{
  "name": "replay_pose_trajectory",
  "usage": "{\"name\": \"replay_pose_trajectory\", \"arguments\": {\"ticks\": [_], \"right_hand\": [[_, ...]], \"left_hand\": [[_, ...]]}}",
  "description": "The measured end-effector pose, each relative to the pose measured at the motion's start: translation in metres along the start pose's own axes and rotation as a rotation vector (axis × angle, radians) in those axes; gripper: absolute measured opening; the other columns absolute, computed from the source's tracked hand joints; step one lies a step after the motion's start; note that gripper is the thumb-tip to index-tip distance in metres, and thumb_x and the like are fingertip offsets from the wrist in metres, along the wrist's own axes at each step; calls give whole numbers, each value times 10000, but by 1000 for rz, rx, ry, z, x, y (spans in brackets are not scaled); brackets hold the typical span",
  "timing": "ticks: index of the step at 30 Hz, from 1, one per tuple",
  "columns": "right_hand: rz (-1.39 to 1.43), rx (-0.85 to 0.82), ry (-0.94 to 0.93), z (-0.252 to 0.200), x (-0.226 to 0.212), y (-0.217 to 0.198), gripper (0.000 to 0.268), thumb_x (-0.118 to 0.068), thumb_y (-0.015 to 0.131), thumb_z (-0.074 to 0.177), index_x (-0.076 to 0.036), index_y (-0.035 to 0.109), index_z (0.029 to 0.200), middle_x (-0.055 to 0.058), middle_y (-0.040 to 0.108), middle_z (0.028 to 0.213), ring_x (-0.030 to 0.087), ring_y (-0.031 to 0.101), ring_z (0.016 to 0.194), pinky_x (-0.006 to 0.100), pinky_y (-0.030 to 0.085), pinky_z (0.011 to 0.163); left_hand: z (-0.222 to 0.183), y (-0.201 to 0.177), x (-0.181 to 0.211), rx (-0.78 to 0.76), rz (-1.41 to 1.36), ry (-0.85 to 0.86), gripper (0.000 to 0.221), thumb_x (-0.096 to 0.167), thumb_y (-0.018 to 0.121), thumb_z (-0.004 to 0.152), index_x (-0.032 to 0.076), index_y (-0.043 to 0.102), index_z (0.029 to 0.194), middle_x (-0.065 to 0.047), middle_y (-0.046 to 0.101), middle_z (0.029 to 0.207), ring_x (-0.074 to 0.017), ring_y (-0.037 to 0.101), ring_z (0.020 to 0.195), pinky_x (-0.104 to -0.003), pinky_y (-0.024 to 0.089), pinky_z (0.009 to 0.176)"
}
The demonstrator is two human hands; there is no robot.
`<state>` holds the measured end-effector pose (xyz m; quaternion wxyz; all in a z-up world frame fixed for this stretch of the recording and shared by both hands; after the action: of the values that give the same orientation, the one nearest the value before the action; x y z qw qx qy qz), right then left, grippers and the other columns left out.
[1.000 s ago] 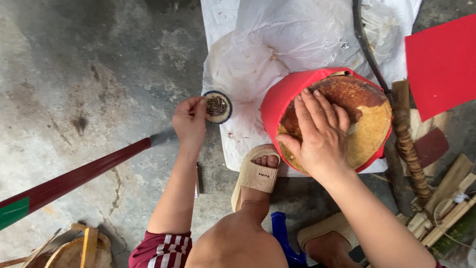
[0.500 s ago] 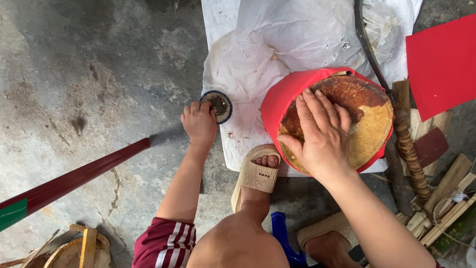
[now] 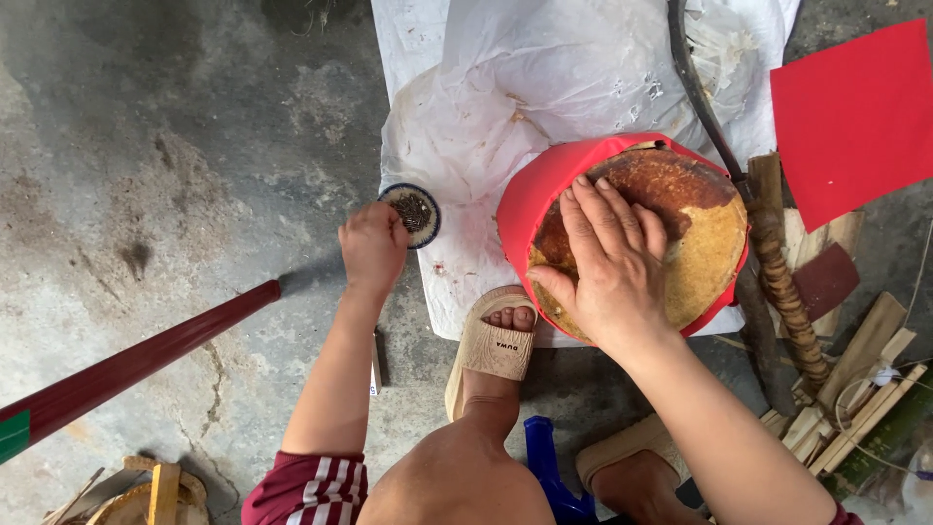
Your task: Nailing a drum head onto a wooden shell using small nails and a hammer.
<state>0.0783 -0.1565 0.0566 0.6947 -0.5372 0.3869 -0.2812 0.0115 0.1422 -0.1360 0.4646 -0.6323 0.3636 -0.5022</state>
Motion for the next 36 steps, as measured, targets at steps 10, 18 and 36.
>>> {"name": "replay_pose_trajectory", "arguments": {"ticks": [10, 18, 36], "right_hand": [[48, 12, 9, 0, 1, 0, 820, -585, 772, 884, -33, 593, 1463, 154, 562, 1515, 356, 555, 1391, 526, 372, 1106], [45, 45, 4, 2, 1, -2, 791, -549, 814, 858, -29, 614, 1420, 135, 590, 1477, 314, 569, 1385, 506, 397, 1072], [72, 53, 31, 3, 0, -2, 770, -616, 736, 915, -37, 622, 1410, 120, 581, 1492, 297, 559, 1394, 495, 381, 1083]], "left_hand": [[7, -112, 121, -273, -1208, -81, 133, 73, 734, 944, 115, 759, 1069, -52, 787, 1052, -126, 735, 988, -283, 594, 941], [31, -138, 177, -294, -1136, 325, 81, 89, 726, 979, 101, 751, 1055, -43, 729, 960, -153, 673, 891, -273, 533, 855], [40, -137, 193, -56, -707, 683, 245, -7, 776, 943, 79, 645, 1132, -44, 744, 1027, -239, 721, 916, -378, 524, 911]]}}
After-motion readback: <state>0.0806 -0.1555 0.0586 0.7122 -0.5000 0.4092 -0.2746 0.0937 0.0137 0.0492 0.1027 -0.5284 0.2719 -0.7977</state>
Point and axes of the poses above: each hand's wrist, its own z-axis towards the middle knuckle, its own y-axis out of the palm, x = y × z, the point moved 4 cm from there along z, towards the middle knuckle
